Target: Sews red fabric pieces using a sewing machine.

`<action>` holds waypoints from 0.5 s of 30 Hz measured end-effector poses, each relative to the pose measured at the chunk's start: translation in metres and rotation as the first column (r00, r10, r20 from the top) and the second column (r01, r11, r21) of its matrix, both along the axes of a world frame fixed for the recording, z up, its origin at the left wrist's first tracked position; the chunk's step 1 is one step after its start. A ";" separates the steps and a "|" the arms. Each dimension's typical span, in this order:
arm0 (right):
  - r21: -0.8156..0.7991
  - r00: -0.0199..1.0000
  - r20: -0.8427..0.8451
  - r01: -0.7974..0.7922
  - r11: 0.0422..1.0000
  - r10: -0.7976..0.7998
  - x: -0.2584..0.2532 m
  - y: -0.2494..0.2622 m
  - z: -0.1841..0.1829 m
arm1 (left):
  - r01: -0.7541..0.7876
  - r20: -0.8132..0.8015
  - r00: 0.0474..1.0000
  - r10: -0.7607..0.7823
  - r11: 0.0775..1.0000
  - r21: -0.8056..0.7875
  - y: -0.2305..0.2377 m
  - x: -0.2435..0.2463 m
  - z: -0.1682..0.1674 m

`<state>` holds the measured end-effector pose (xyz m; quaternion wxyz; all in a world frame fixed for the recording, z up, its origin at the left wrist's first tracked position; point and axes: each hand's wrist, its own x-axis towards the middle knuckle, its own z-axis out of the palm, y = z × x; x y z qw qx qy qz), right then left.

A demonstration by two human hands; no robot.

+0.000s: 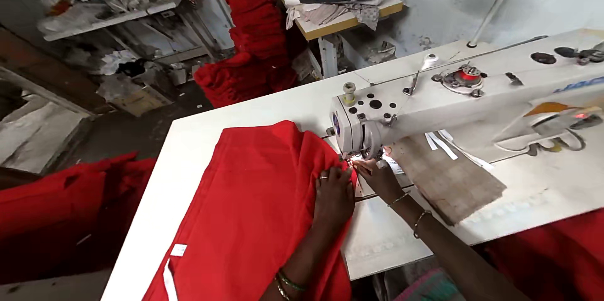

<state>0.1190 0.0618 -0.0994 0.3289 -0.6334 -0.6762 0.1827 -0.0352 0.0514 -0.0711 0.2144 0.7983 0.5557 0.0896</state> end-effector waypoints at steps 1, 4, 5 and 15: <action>0.001 0.999 0.045 -0.015 1.000 0.015 0.010 -0.003 0.006 | -0.006 -0.006 1.000 0.006 1.000 -0.001 0.000 0.001 0.000; 0.306 0.962 0.111 0.206 0.929 -0.250 0.074 -0.022 0.032 | -0.010 -0.033 0.999 0.010 1.000 0.012 0.003 0.001 0.002; 0.311 0.923 0.099 0.325 0.893 -0.371 0.107 -0.035 0.042 | -0.011 -0.023 1.000 0.012 0.999 0.033 0.002 0.002 0.000; 0.349 0.866 0.092 0.435 0.830 -0.492 0.214 -0.077 -0.011 | -0.082 0.014 0.997 0.081 0.990 0.117 -0.005 0.012 -0.005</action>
